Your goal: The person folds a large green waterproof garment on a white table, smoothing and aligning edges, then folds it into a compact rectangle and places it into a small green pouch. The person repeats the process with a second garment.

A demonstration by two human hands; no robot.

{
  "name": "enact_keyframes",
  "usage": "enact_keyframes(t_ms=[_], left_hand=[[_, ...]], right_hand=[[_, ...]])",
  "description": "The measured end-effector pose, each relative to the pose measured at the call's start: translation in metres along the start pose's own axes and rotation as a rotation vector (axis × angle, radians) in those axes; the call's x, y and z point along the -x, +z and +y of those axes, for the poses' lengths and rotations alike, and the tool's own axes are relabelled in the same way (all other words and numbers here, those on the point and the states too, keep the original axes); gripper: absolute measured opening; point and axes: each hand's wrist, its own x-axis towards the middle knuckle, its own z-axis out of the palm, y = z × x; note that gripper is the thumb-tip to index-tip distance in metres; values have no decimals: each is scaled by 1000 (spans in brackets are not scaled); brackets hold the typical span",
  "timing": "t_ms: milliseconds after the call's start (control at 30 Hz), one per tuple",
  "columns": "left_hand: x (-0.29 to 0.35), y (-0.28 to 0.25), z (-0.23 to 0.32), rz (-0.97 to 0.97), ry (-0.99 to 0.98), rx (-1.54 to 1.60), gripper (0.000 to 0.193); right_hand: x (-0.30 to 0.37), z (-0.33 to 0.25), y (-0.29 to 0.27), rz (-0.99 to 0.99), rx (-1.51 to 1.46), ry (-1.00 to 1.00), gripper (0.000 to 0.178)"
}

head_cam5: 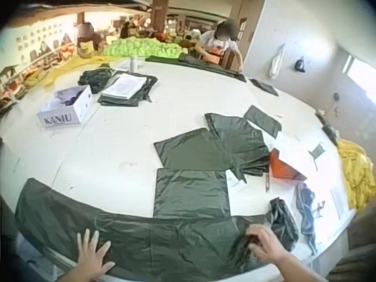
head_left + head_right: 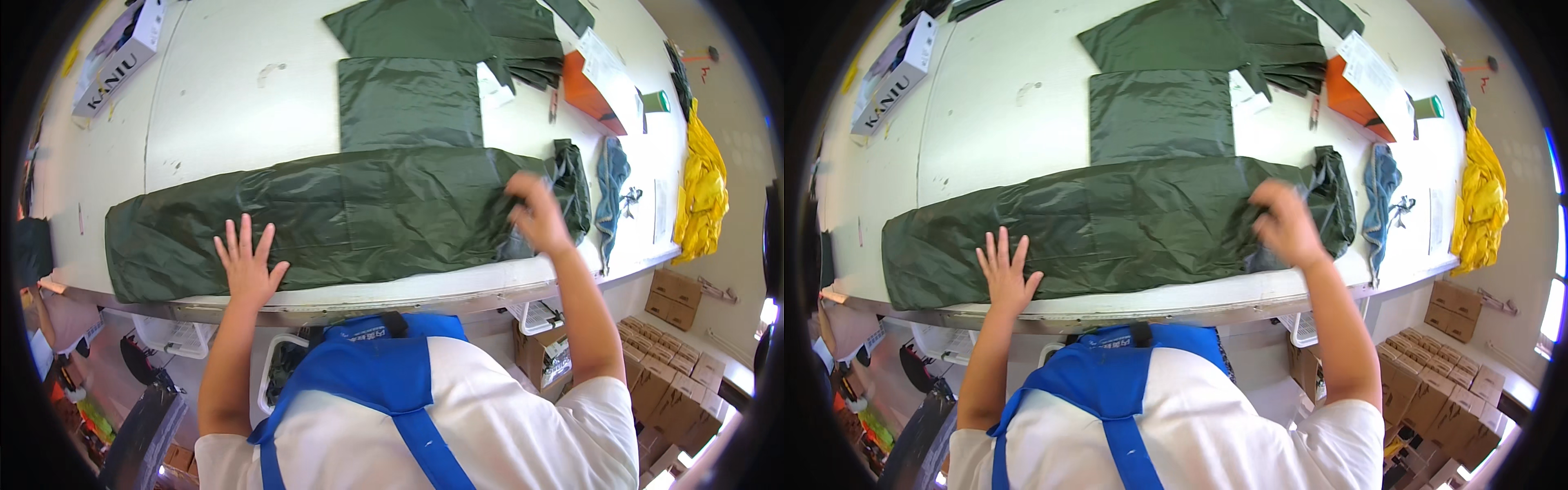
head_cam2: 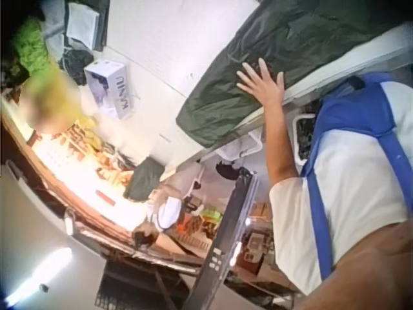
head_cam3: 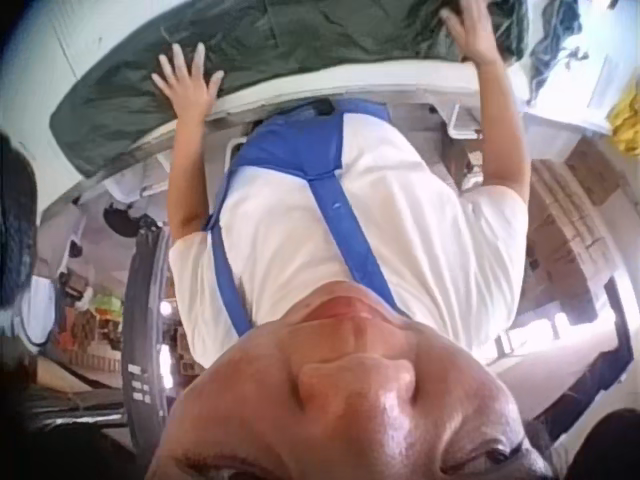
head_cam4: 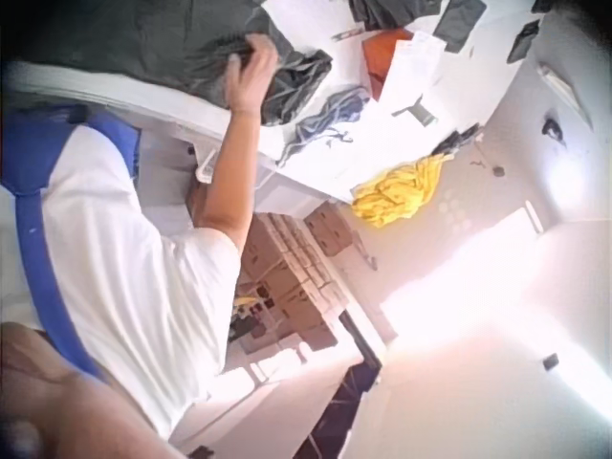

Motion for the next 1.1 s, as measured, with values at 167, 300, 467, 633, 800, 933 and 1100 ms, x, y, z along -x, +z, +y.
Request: enact_keyframes(t_ms=[167, 300, 467, 633, 800, 933, 1100], left_hand=[[-6, 6, 1, 20, 34, -48, 69], [-3, 10, 3, -6, 5, -100, 72], [-7, 14, 10, -34, 53, -118, 71], [-13, 13, 13, -26, 43, -91, 72], [-17, 11, 13, -4, 29, -43, 71], [-8, 5, 14, 1, 6, -50, 68], [-9, 3, 13, -85, -52, -23, 71]], right_hand=[[-3, 103, -68, -65, 734, 70, 57], [-22, 122, -87, -283, 738, 112, 32], [6, 176, -82, -55, 606, 508, 32], [14, 185, -88, 82, 689, 206, 34], [10, 177, -91, -262, 852, 406, 38], [-34, 38, -79, -394, 616, 437, 88], [-56, -123, 108, -228, 88, -189, 71]])
